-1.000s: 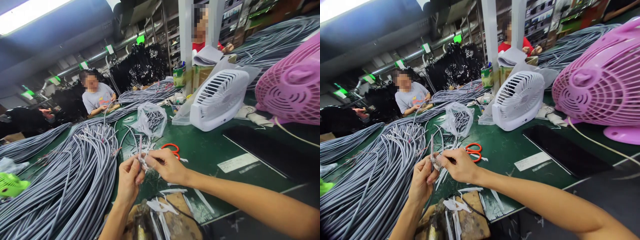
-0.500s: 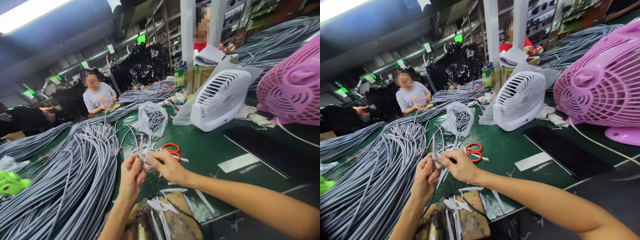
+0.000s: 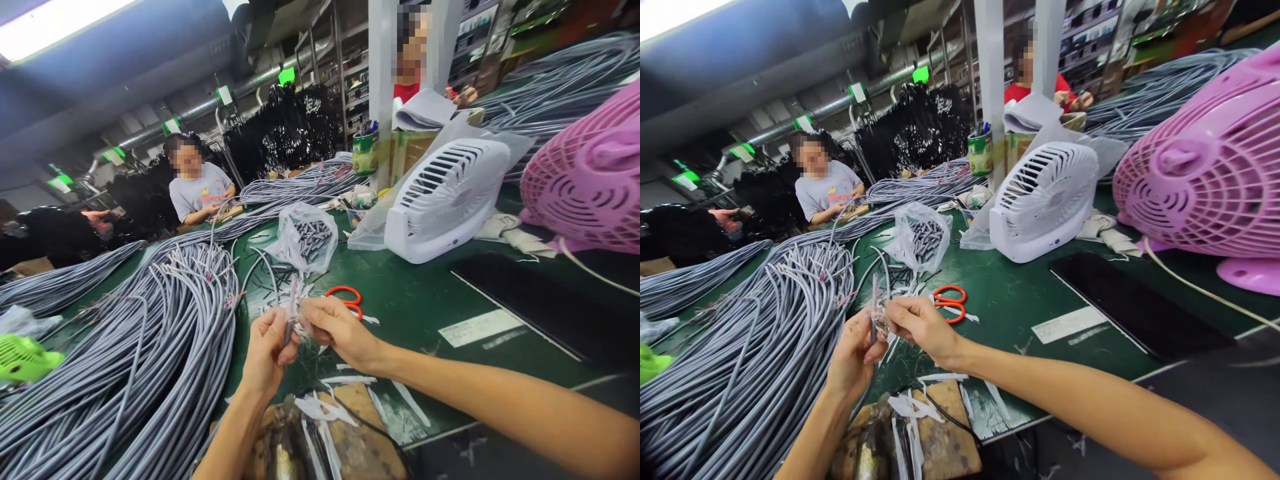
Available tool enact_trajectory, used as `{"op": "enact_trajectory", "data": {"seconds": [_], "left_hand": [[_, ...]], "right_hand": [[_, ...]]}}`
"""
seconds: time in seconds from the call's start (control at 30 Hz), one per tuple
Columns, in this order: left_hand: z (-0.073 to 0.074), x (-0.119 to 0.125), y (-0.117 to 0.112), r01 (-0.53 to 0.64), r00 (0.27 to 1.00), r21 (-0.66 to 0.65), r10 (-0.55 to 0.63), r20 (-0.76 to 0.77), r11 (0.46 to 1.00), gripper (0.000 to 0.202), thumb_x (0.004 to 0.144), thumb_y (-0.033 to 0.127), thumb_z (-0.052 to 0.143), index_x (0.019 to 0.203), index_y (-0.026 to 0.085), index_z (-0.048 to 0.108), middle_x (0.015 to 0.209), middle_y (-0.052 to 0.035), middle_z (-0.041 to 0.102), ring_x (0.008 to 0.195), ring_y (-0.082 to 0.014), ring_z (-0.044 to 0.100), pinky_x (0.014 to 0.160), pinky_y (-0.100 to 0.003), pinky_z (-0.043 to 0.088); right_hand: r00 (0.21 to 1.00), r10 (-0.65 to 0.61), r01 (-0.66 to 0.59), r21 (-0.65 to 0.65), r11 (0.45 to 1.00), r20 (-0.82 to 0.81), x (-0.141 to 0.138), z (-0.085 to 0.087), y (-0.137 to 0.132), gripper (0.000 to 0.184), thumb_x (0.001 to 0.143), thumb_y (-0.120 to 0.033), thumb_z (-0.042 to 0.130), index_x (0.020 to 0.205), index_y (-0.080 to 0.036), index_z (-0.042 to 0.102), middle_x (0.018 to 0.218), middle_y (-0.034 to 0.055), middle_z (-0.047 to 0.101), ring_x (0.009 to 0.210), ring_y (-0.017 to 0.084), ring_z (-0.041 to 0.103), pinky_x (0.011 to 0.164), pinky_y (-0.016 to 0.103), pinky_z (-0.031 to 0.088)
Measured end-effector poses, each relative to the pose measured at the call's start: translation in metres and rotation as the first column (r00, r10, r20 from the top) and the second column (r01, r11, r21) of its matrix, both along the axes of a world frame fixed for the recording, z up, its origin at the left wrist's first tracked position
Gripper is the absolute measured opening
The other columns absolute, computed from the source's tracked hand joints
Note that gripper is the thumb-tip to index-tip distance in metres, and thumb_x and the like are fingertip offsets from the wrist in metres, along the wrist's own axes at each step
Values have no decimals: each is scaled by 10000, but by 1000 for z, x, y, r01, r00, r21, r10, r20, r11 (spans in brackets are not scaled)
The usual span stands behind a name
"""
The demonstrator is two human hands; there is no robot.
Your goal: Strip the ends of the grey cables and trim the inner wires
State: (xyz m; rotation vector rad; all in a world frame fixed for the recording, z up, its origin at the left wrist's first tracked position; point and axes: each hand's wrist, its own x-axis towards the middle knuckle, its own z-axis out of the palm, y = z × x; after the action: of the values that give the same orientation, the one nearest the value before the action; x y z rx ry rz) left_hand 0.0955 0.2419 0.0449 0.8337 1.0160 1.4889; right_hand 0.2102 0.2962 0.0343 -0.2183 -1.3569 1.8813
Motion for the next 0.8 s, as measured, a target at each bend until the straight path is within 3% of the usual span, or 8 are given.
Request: {"op": "enact_trajectory", "data": {"seconds": [0.13,0.33,0.57,0.8], "left_hand": [[0,-2,-2,28,999,-44,-28,16,999,396,524,444,769,514,106,564,423,32,469,319,5,263,347,-151,141],[-1,-5,-1,113,993,-54,-114,-32,992,371,527,446,753,579,102,626,420,26,427,353,-9,243,342,-161,76],[-1,-5,-1,115,992,-27,-116,-51,993,391,488,461,768,526,103,616,423,27,402,354,-14,258,334,-166,75],[0,-9,2,181,982,35,-179,-60,983,390,497,495,760,524,123,645,451,28,389,361,-24,292,339,-173,74]], "right_hand": [[999,9,-6,-74,997,45,0,0,0,501,669,-587,607,503,-179,368,430,-98,260,388,31,169,388,226,85],[998,23,-12,-170,985,61,5,6,-2,517,621,-592,648,508,-179,359,434,-105,226,392,25,126,404,229,55],[999,-3,8,-130,991,40,8,14,2,507,646,-588,633,497,-176,378,422,-105,199,385,27,114,407,233,48],[994,-105,106,-64,992,22,11,22,4,516,639,-550,660,455,-177,355,428,-90,220,387,29,133,395,243,52]]}}
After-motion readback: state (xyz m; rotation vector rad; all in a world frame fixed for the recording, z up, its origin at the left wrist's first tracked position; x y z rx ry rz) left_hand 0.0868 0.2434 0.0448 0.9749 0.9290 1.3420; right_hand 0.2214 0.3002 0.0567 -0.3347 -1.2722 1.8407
